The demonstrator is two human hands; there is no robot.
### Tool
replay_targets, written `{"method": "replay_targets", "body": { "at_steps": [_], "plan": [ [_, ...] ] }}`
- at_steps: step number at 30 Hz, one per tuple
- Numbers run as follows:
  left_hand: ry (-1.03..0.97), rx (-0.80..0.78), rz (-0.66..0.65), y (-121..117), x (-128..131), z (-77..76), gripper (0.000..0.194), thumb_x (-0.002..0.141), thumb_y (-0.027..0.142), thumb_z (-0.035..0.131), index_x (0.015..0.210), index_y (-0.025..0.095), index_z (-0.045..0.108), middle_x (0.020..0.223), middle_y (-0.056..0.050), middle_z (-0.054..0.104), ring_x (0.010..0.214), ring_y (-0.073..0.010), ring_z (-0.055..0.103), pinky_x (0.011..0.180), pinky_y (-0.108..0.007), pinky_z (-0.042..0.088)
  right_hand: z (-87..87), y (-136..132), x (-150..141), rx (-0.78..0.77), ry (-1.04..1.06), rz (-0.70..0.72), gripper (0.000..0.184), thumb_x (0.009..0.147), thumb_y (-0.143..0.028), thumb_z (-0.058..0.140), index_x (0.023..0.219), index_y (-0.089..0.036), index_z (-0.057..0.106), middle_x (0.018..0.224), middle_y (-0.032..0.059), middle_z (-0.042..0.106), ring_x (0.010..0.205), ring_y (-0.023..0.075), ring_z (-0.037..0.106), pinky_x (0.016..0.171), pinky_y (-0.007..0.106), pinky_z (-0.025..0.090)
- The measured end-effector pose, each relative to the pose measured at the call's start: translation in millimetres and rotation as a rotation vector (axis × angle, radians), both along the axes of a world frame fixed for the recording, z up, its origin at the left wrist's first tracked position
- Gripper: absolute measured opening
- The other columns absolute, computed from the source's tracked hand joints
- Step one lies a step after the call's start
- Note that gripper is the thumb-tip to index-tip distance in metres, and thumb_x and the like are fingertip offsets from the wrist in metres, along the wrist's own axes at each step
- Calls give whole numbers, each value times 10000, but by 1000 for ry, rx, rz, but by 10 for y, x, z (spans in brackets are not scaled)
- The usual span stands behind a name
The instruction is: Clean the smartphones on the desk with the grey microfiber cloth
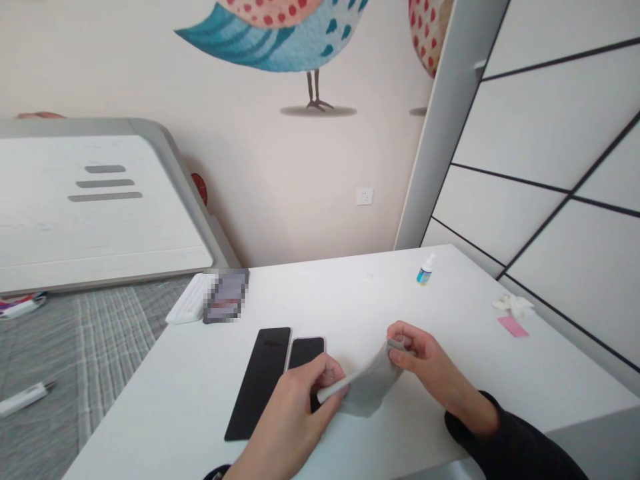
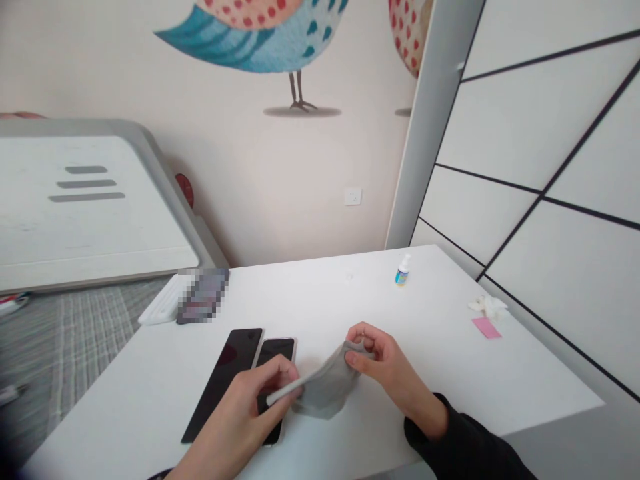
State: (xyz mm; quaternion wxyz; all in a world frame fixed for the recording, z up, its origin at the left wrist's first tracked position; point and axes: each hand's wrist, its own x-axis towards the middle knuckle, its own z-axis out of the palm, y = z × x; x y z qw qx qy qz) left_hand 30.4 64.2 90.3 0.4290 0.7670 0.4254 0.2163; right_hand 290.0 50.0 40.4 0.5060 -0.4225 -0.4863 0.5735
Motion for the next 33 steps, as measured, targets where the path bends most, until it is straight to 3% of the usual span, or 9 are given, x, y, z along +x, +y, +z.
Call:
{"method": "replay_targets", "body": {
  "at_steps": [5, 8, 10, 13, 19, 22, 25, 27, 33],
  "plan": [
    [-19, 8, -21, 70, 37, 4, 385, 1052, 423, 462, 791, 205, 643, 803, -1, 637, 778, -163, 553, 729, -253, 402, -3, 79, 19, -77, 51, -52, 493, 754, -606, 867, 882, -197, 622, 693, -30, 613, 607, 117, 535, 573, 234, 377],
    [-29, -26, -15, 70, 71, -22, 211, 1005, 391, 568, 1072, 232, 688, 964, -2, 678, 788, -153, 581, 718, -239, 427, 2, 67, -10, -102, 58, -57, 509, 736, -620, 874, 827, -193, 612, 653, -40, 583, 573, 104, 491, 549, 229, 339],
    [-26, -56, -16, 67, 95, -43, 276, 945, 356, 661, 1197, 243, 656, 955, 13, 671, 745, -140, 576, 665, -227, 417, 13, 55, -24, -110, 54, -51, 518, 727, -620, 881, 792, -192, 596, 645, -38, 581, 564, 104, 478, 552, 233, 338],
    [-8, -77, -38, 77, 116, -59, 138, 924, 345, 692, 962, 212, 694, 740, 51, 593, 659, -123, 497, 615, -225, 359, 37, 42, -26, -104, 38, -45, 539, 732, -628, 874, 738, -198, 549, 622, -43, 550, 554, 102, 445, 552, 239, 326],
    [-22, -79, -103, 47, 97, 29, 441, 1040, 466, 466, 745, 197, 653, 710, 16, 585, 697, -149, 500, 668, -257, 369, 67, -8, -39, -70, -17, -32, 521, 822, -651, 786, 745, -210, 519, 629, -46, 494, 588, 114, 401, 568, 248, 294],
    [2, -78, -84, -21, 135, 84, 215, 914, 433, 685, 1019, 249, 719, 888, 14, 690, 799, -181, 576, 731, -257, 402, 93, -44, -97, -43, -74, -20, 499, 833, -642, 780, 756, -208, 545, 631, -47, 472, 596, 116, 373, 561, 252, 275],
    [88, -44, -25, -62, 168, 99, 356, 779, 329, 818, 1110, 270, 700, 903, 24, 698, 808, -190, 589, 744, -258, 400, 141, -66, -137, -13, -128, -21, 483, 844, -625, 776, 751, -208, 553, 645, -44, 462, 611, 118, 369, 561, 252, 282],
    [101, -32, -23, -60, 139, 93, 131, 881, 341, 713, 960, 239, 695, 769, 36, 639, 712, -162, 550, 684, -252, 378, 168, -69, -128, 1, -153, -30, 483, 843, -619, 780, 743, -206, 551, 651, -42, 467, 612, 115, 376, 555, 247, 289],
    [60, 12, -61, 17, -98, 61, 409, 1059, 410, 425, 847, 203, 708, 737, 19, 664, 666, -140, 572, 610, -225, 410, 139, -15, -19, 23, -205, -48, 487, 803, -634, 805, 719, -192, 617, 574, -35, 530, 501, 90, 380, 472, 234, 297]
  ]
}}
